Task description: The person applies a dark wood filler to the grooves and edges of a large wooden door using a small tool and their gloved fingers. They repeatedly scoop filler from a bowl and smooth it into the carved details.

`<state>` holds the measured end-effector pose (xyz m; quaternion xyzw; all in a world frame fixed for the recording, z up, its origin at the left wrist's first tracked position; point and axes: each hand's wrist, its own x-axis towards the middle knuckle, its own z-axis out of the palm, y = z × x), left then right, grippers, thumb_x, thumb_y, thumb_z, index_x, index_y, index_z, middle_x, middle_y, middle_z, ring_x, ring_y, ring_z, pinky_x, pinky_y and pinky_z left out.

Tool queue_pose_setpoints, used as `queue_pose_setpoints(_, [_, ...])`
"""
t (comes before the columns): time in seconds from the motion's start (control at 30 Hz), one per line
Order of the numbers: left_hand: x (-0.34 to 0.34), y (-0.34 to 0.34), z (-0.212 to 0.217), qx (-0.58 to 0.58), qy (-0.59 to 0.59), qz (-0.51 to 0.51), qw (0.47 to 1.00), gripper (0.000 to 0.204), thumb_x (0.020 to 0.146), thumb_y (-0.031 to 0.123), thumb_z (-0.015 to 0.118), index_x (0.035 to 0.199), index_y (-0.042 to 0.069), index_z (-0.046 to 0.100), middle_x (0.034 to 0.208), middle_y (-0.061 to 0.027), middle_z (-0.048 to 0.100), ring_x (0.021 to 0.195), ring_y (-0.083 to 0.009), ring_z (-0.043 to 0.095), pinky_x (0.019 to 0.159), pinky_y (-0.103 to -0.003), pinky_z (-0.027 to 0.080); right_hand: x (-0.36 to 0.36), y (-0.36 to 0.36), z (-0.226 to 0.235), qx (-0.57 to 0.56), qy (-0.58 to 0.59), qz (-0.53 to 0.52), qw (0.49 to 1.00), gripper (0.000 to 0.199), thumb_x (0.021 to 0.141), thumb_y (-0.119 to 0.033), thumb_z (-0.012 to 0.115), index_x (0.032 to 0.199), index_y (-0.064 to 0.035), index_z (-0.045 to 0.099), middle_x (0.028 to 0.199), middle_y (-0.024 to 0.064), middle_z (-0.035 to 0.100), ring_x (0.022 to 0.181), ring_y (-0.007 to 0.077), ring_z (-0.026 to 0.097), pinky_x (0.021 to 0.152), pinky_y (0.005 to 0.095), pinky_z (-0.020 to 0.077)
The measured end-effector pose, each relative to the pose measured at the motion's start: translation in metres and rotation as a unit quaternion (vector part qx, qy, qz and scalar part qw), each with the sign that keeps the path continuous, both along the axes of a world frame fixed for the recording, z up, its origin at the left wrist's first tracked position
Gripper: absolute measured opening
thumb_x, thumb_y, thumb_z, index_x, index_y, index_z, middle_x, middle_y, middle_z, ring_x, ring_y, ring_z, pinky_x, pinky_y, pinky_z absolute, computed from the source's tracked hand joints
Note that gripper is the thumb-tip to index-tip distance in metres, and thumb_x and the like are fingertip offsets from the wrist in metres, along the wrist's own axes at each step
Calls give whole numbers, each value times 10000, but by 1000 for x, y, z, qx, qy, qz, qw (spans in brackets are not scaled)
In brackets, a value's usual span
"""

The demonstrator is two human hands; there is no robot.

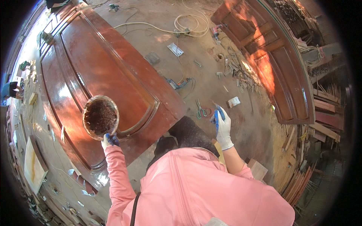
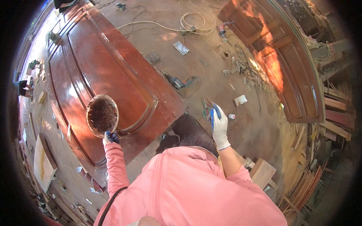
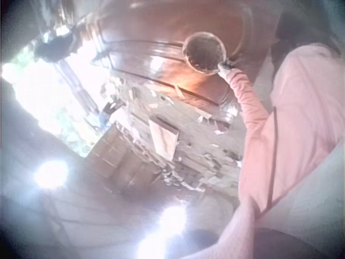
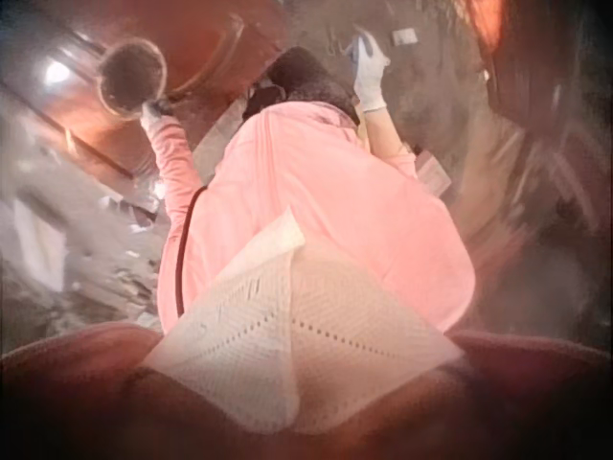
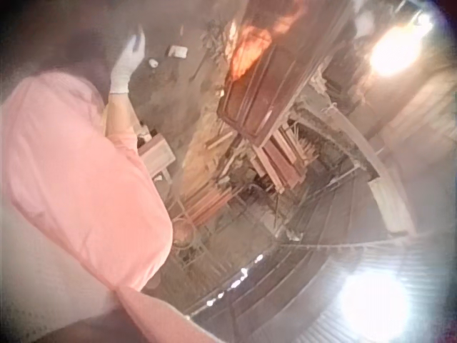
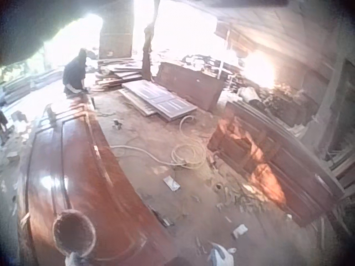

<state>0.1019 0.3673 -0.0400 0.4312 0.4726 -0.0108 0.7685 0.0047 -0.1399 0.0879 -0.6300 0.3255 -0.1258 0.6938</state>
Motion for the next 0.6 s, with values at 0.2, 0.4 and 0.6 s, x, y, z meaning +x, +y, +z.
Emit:
queue_pose_setpoints(0.2, [3,-72,11,-55,0,-68,996,131,927,228,612,945,99,608,726,-83,643,511,-169,548,418,-297,456,41,-31,3,1,-5,5,1000,342,1058,-177,586,1347,5,615,863,-8,644,727,70,588,666,238,476])
queue_pose_setpoints(0.4, [28,-138,12,-74,8,28,997,175,935,291,634,1026,143,630,774,-71,658,573,-191,591,454,-319,476,136,-85,-20,39,-13,54,998,337,1061,-194,575,1324,17,602,861,39,674,735,111,646,667,275,542])
queue_pose_setpoints(0.6, [55,-190,-27,-57,-79,242,965,392,930,425,600,1129,95,669,933,-135,738,744,-305,715,581,-418,583,270,-174,-42,34,53,192,979,334,1055,-224,591,1296,6,614,866,52,687,739,134,667,659,292,566])
